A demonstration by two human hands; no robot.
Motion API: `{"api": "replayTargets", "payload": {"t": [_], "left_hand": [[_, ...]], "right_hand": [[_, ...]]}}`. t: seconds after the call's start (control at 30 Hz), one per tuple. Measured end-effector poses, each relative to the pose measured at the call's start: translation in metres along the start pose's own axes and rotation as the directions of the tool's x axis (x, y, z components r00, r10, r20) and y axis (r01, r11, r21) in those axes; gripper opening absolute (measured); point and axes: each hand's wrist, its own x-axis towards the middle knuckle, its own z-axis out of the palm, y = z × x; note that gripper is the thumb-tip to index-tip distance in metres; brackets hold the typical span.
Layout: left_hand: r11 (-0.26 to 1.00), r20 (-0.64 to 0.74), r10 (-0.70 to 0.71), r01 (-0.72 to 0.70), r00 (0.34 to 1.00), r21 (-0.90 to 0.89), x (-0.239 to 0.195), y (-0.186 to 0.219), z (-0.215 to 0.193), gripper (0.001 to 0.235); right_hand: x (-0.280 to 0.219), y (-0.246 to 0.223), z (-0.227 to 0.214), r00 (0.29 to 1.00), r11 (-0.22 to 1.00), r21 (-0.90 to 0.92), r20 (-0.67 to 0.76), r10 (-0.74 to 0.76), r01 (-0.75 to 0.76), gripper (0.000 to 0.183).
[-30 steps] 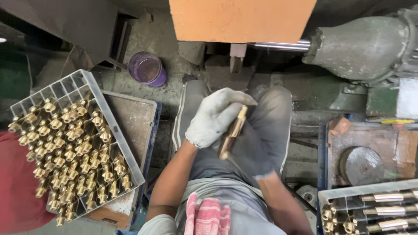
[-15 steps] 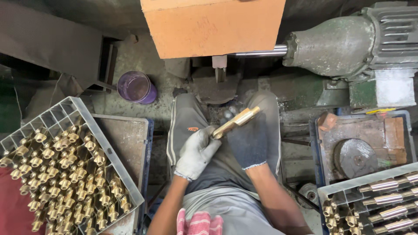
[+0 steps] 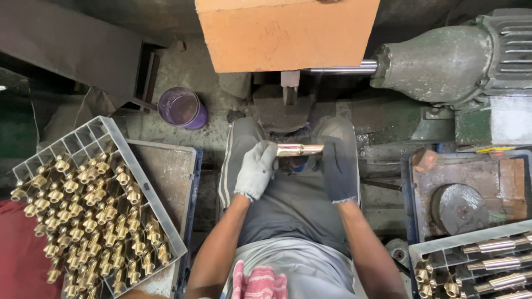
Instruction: The person polishes brass metal components by holding them against a rotating buffing machine, then places them into a storage tray.
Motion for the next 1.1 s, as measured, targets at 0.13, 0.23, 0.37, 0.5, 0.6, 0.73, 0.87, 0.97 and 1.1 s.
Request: {"api": "replayTargets", "payload": {"t": [0.13, 0.23, 0.37, 0.5, 0.6, 0.73, 0.87, 0.97, 1.1], "left_hand": [[0.999, 0.096, 0.025, -0.027, 0.995, 0.022, 0.038, -0.005, -0.003, 0.041], [0.986, 0.138, 0.083, -0.101, 0.987, 0.130, 0.078, -0.014, -0.005, 0.052], [0.997, 0.234, 0.015, -0.034, 0.972, 0.075, 0.146, -0.037, -0.007, 0.061], [0.971, 0.219, -0.132, 0.171, 0.967, -0.170, 0.187, -0.069, 0.003, 0.060], [0.978, 0.179, -0.147, 0.170, 0.973, -0.123, 0.197, -0.080, 0.009, 0.062], [0.956, 0.168, -0.176, 0.209, 0.970, -0.207, 0.208, -0.077, 0.016, 0.057], [0.897, 0.180, -0.228, 0.278, 0.957, -0.344, 0.210, -0.078, 0.024, 0.048], [0.910, 0.159, -0.216, 0.258, 0.963, -0.325, 0.209, -0.079, 0.022, 0.044], [0.922, 0.152, -0.151, 0.195, 0.977, -0.334, 0.212, -0.085, 0.019, 0.044]], "right_hand": [[0.042, 0.026, -0.010, 0.537, 0.308, -0.640, 0.197, -0.820, 0.704, 0.015], [0.071, 0.037, -0.010, 0.521, 0.320, -0.591, 0.204, -0.829, 0.740, 0.015], [0.114, 0.053, -0.002, 0.998, 0.910, -0.413, 0.061, 0.004, 0.022, 0.031], [0.166, 0.125, 0.014, 0.974, 0.842, -0.490, 0.130, -0.185, 0.225, 0.033], [0.185, 0.185, 0.008, 0.967, 0.863, -0.438, 0.128, -0.219, 0.253, 0.038], [0.202, 0.230, -0.005, 0.850, 0.592, -0.611, 0.341, -0.402, 0.525, 0.057], [0.206, 0.255, -0.003, 0.867, 0.576, -0.655, 0.296, -0.400, 0.489, 0.059], [0.206, 0.258, 0.001, 0.884, 0.575, -0.676, 0.292, -0.365, 0.461, 0.066], [0.203, 0.257, 0.006, 0.873, 0.591, -0.646, 0.303, -0.382, 0.482, 0.070]]}}
